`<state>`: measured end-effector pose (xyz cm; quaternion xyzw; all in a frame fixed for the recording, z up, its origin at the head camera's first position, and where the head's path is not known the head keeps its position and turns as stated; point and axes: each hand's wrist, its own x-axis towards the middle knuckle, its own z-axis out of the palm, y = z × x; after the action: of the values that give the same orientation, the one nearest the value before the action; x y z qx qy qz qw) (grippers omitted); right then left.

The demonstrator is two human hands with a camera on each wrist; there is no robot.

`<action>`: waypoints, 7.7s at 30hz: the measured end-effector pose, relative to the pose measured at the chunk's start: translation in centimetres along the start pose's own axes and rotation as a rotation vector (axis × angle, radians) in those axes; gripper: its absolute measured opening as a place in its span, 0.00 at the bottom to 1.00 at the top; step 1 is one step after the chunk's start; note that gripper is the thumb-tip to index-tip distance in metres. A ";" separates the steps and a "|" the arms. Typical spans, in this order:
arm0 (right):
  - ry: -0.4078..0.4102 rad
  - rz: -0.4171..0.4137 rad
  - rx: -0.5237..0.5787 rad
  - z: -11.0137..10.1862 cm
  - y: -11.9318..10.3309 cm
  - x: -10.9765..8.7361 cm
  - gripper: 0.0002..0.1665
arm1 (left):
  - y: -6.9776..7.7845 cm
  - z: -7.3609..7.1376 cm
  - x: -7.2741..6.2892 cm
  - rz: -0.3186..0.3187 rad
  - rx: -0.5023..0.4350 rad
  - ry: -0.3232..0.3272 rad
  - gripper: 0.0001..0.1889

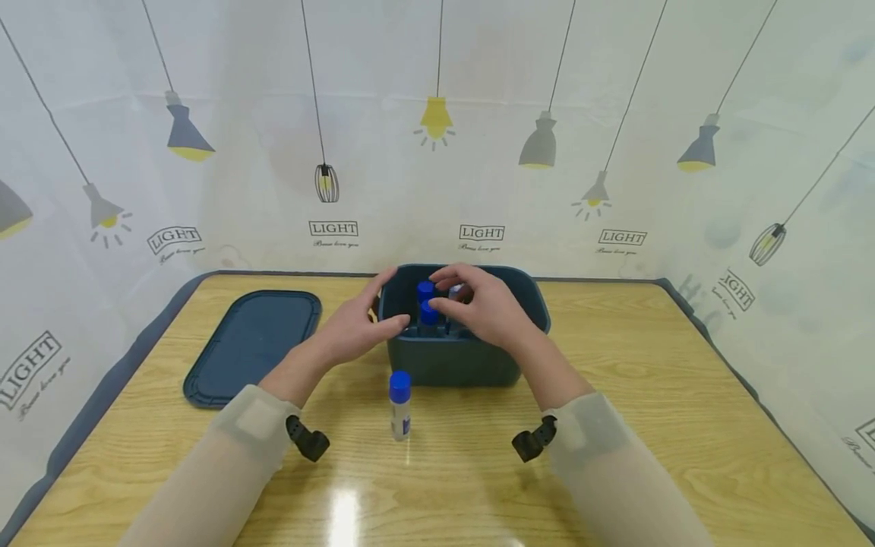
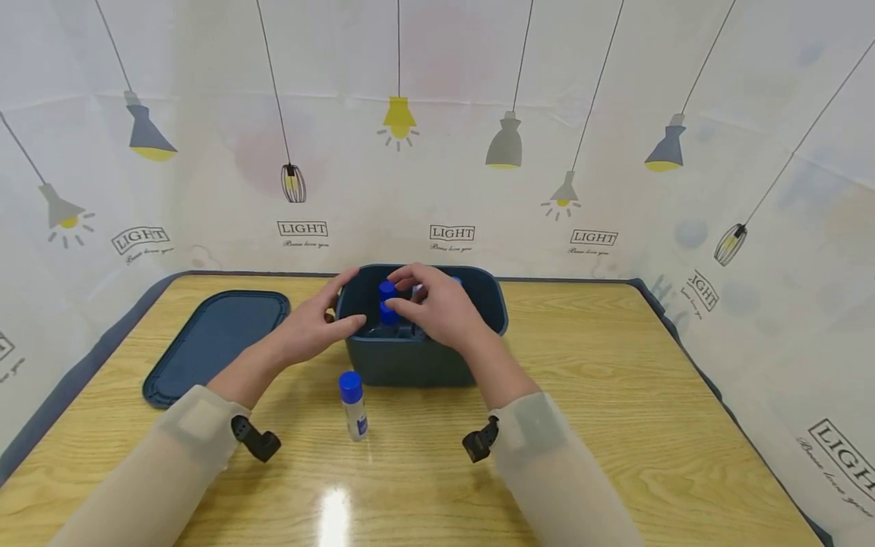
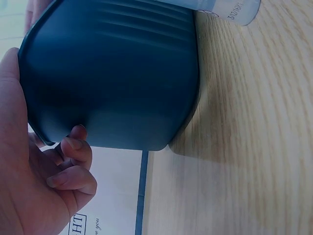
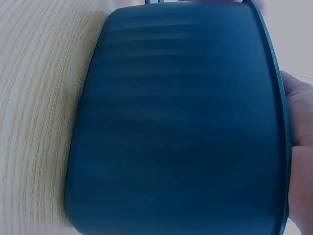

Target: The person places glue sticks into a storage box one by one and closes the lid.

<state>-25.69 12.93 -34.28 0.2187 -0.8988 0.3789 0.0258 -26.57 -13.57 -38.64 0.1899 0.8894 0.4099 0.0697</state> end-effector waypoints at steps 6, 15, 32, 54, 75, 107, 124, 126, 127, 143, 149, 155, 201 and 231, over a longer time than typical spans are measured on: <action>0.175 -0.131 0.046 0.0 -0.3 -0.8 0.20 | -0.3 0.3 0.2 0.000 0.002 -0.013 0.50; 0.135 -0.294 0.089 0.8 -2.8 -3.7 0.16 | -0.1 0.0 0.2 0.021 0.011 0.002 0.50; -0.314 -0.263 0.123 3.9 -2.3 -7.0 0.26 | -0.2 0.0 0.1 0.010 0.019 0.006 0.50; -0.233 -0.270 0.172 5.7 -1.0 -7.6 0.26 | -0.1 -0.2 0.0 0.011 0.005 0.016 0.49; -0.069 -0.349 0.132 2.4 -1.5 -8.7 0.25 | -0.2 0.0 0.1 0.010 0.006 0.001 0.49; 0.371 -0.317 0.098 -6.7 -2.0 -6.7 0.30 | -0.1 -0.2 0.1 -0.011 -0.002 -0.012 0.49; 0.246 -0.063 -0.005 -5.4 2.4 -3.8 0.28 | -0.2 0.1 0.1 -0.006 -0.002 -0.011 0.50; 0.223 -0.057 -0.013 -5.0 2.5 -3.5 0.28 | -0.3 0.1 0.1 -0.005 -0.003 -0.013 0.50; 0.213 -0.054 -0.014 -4.8 2.6 -3.3 0.27 | -0.3 0.2 0.1 -0.005 -0.003 -0.014 0.50; 0.039 0.034 -0.064 -3.0 2.5 -1.8 0.23 | -0.3 0.2 0.2 -0.003 0.004 -0.015 0.49; -0.054 0.053 -0.109 -2.7 2.4 -1.5 0.21 | -0.3 0.0 0.2 -0.004 0.004 -0.009 0.49; -0.109 0.095 -0.123 -2.7 2.3 -1.4 0.20 | -0.2 0.0 0.1 0.000 -0.009 -0.011 0.49; -0.046 0.076 -0.076 -2.6 2.6 -1.5 0.21 | -0.4 0.0 0.2 -0.009 0.006 -0.014 0.49; 0.125 0.086 -0.042 -7.7 7.1 -7.8 0.34 | -0.2 0.1 0.0 -0.005 0.000 -0.012 0.49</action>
<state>-22.47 25.59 -35.26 0.1551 -0.9118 0.3735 0.0704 -26.59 -13.62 -38.82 0.1900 0.8894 0.4087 0.0761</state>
